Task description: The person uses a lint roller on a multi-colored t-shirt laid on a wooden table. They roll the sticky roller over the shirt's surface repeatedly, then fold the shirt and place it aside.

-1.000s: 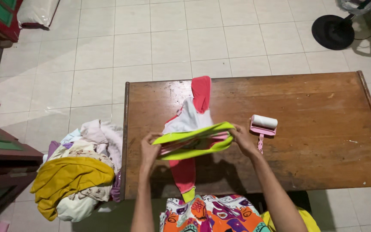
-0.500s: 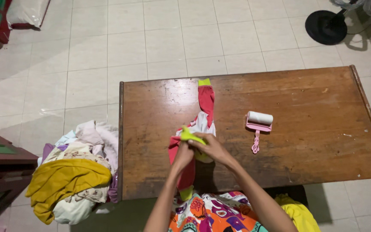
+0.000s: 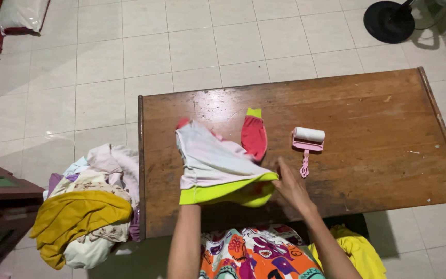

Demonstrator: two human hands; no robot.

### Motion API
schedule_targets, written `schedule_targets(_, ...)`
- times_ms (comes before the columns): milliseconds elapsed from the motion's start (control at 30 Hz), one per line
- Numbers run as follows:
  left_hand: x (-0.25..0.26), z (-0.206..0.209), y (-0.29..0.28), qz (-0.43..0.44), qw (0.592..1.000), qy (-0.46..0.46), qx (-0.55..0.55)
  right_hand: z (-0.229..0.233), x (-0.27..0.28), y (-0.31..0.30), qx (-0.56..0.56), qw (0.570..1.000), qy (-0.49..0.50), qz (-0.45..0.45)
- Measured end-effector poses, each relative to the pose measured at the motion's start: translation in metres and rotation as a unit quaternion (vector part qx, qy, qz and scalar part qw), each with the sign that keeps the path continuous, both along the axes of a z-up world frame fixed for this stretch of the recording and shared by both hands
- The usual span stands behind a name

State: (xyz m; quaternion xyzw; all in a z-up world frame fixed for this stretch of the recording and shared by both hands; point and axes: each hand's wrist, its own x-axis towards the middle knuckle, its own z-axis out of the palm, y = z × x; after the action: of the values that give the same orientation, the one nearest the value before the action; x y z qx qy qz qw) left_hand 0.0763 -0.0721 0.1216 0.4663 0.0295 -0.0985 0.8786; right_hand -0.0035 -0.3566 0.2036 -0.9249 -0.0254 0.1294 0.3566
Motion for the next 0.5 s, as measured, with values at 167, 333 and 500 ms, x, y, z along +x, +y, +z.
schedule_targets(167,-0.032,0.006,-0.043,0.054,0.984,0.028,-0.17,-0.036,-0.018,0.042,-0.042,0.956,0.264,0.122)
schedule_targets(333,-0.07,0.0,-0.065,0.02,0.948,0.06,-0.311,-0.093,-0.031,0.107,0.292,0.935,-0.162,0.122)
schedule_targets(500,-0.06,-0.009,-0.04,0.004,0.91,0.055,-0.411,-0.167,0.0,0.134,0.42,0.865,-0.103,-0.252)
